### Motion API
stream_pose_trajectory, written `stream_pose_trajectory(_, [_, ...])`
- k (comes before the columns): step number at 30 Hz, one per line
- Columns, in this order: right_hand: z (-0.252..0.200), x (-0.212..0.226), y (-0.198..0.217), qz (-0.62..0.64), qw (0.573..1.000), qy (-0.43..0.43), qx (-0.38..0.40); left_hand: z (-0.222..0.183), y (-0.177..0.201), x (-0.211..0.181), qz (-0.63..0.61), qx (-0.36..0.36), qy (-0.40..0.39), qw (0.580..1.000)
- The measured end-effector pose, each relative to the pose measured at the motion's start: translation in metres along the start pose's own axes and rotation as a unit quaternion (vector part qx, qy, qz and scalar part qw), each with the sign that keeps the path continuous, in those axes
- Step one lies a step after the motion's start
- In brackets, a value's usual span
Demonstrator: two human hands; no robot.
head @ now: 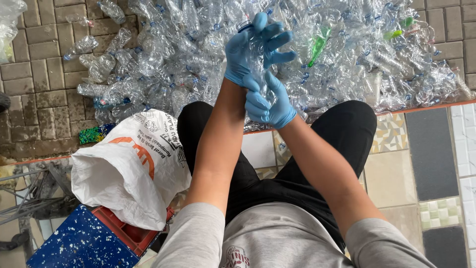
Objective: Sorting plastic bottles by removing their caps and placing them into a collection sack
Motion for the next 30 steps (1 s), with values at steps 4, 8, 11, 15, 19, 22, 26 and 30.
stream_pose_trajectory(4, [-0.004, -0.003, -0.013, 0.049, 0.997, 0.051, 0.035, 0.023, -0.028, -0.009, 0.002, 0.039, -0.024, 0.999])
stream_pose_trajectory(8, [-0.012, 0.015, -0.014, 0.011, 0.994, 0.099, -0.036, 0.008, -0.010, -0.018, 0.100, -0.131, 0.002, 0.986])
stream_pose_trajectory(11, [-0.012, 0.031, -0.008, -0.162, 0.965, 0.087, -0.186, -0.006, 0.000, -0.027, 0.248, -0.376, -0.004, 0.893])
stream_pose_trajectory(15, [-0.017, 0.050, 0.018, -0.439, 0.802, 0.030, -0.404, -0.031, 0.023, -0.035, 0.320, -0.566, -0.008, 0.760])
stream_pose_trajectory(19, [-0.014, 0.069, 0.021, -0.765, 0.483, 0.004, -0.425, -0.041, 0.044, -0.038, 0.346, -0.618, -0.029, 0.705])
stream_pose_trajectory(22, [-0.006, 0.074, 0.022, -0.845, 0.377, 0.024, -0.380, -0.048, 0.053, -0.043, 0.364, -0.666, -0.054, 0.649])
stream_pose_trajectory(26, [-0.001, 0.076, 0.047, -0.907, 0.195, -0.045, -0.370, -0.052, 0.061, -0.044, 0.395, -0.684, -0.062, 0.611])
stream_pose_trajectory(30, [0.000, 0.078, 0.057, -0.902, 0.172, -0.084, -0.387, -0.061, 0.071, -0.050, 0.448, -0.686, -0.091, 0.567])
Point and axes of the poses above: each hand's wrist, its own z-axis towards the middle knuckle, its own y-axis out of the back of the hand, x = y × z, the point moved 7 cm from there along z, towards the middle knuckle, and after that the axes turned 5 degrees about -z, right-handed, at the moved point
